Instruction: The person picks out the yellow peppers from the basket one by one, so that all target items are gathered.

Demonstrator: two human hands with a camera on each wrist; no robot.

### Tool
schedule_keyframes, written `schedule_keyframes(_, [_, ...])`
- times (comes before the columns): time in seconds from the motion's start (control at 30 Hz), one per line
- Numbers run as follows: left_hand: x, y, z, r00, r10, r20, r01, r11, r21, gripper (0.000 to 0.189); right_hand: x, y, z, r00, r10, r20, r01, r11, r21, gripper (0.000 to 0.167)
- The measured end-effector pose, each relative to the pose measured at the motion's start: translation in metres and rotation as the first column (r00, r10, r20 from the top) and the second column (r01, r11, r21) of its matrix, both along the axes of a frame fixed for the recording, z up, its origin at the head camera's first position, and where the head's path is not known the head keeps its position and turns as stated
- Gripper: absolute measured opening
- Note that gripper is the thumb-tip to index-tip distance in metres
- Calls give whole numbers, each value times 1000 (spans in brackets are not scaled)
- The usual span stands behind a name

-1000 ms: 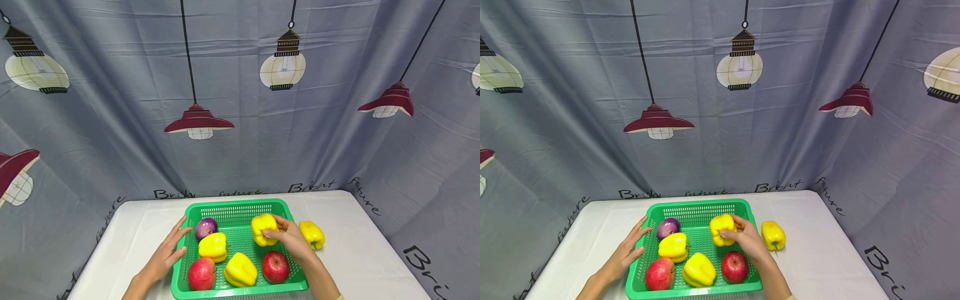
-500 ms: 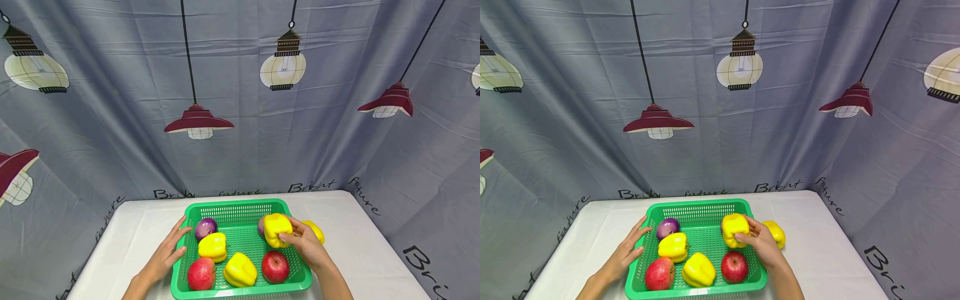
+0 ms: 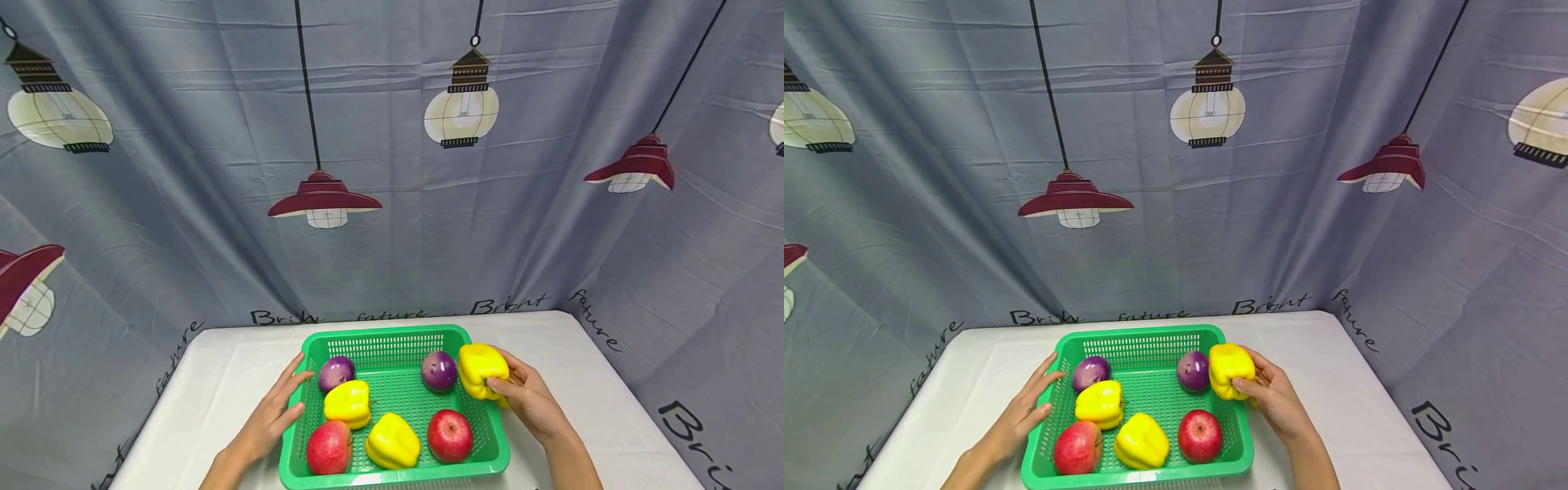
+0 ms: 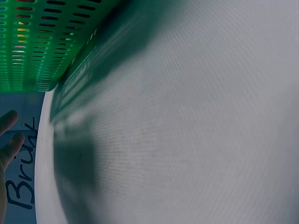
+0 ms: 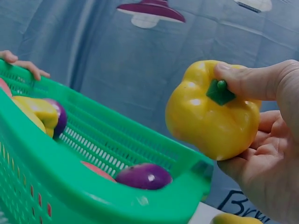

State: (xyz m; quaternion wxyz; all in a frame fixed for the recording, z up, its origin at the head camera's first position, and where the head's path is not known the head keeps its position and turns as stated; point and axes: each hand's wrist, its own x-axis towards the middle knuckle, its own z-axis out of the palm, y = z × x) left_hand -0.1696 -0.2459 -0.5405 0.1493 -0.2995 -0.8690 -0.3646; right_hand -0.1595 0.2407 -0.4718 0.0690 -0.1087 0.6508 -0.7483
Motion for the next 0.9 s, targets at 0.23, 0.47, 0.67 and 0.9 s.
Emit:
schedule_keyframes(0.23, [0, 0, 0, 1000, -5, -6, 5, 1000, -1, 51, 0, 11, -6, 1000, -8, -27, 8, 1000, 6, 64])
schedule_keyframes(0.47, [0, 0, 2, 1000, 0, -4, 0, 1000, -3, 50, 1, 38, -15, 997, -26, -69, 24, 999, -35, 55])
schedule_keyframes(0.67, [0, 0, 2, 1000, -3, -2, 3, 1000, -9, 50, 7, 66, -22, 990, -9, -138, -10, 990, -140, 51])
schedule_keyframes(0.9, [0, -1, 2, 1000, 1, -4, -1, 1000, -17, 51, 8, 85, -31, 987, -15, -162, -12, 987, -161, 53])
